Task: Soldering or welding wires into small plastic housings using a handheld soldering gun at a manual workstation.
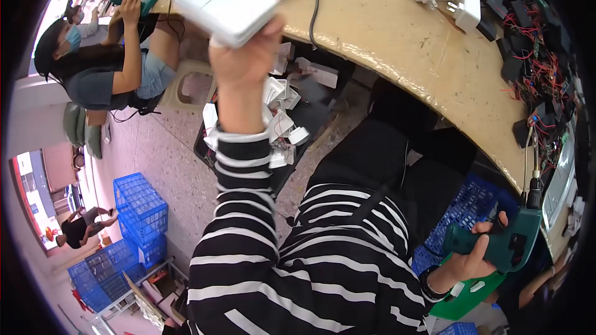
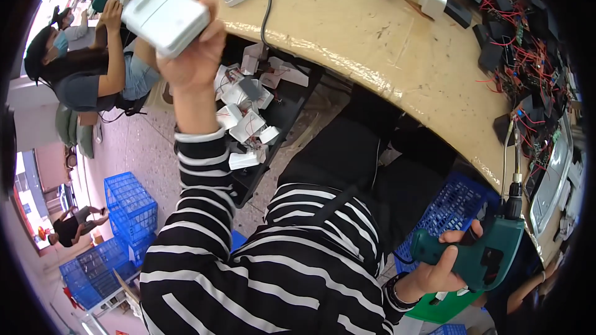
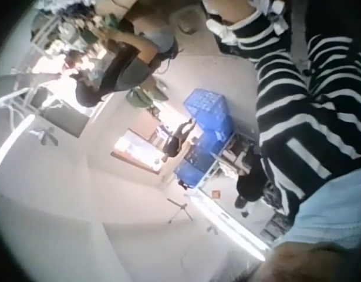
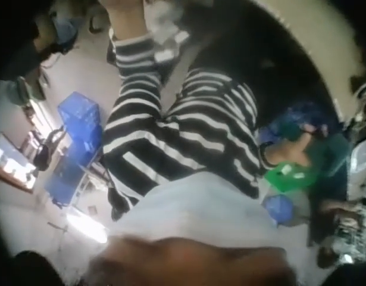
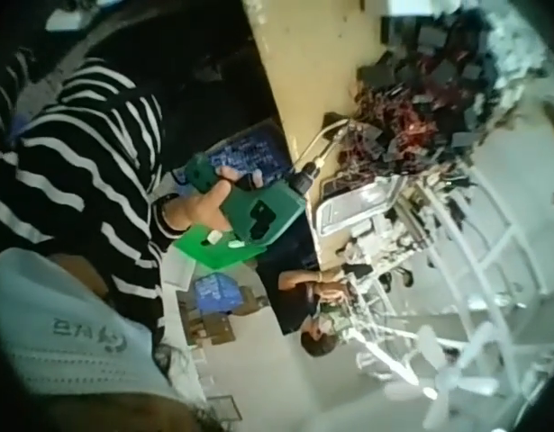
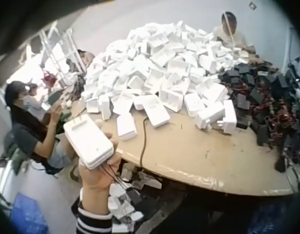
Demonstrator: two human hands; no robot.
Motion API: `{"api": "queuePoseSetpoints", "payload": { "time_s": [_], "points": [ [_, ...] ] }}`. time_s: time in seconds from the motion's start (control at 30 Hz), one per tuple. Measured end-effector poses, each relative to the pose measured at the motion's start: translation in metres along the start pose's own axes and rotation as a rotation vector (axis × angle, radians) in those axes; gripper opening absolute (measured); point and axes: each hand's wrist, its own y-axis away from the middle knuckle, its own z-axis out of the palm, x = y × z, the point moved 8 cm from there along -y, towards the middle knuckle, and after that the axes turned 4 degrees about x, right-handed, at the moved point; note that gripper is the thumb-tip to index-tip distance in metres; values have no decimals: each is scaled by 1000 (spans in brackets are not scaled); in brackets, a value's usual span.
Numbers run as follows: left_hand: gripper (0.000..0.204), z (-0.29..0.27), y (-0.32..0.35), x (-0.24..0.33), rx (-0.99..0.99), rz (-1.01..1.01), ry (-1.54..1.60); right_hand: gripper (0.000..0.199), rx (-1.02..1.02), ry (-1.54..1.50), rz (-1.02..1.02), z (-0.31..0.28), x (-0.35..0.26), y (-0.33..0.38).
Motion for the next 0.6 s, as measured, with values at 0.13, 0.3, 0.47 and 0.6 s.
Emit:
{"api": "queuePoseSetpoints", "payload": {
  "time_s": [0.13,0.3,0.47,0.6],
  "points": [
    [33,-90,36,31,211,-10,-639,47,31,-31,17,11,-1,-2],
    [31,-167,73,-17,191,-103,-1288,48,-5,-68,15,20,-4,-3],
    [31,-197,84,-63,-258,-442,-2155,49,4,-57,-19,16,-9,-3],
    [33,-168,55,-55,-157,-555,-2185,48,58,-15,-30,11,-13,-2]
  ]
}}
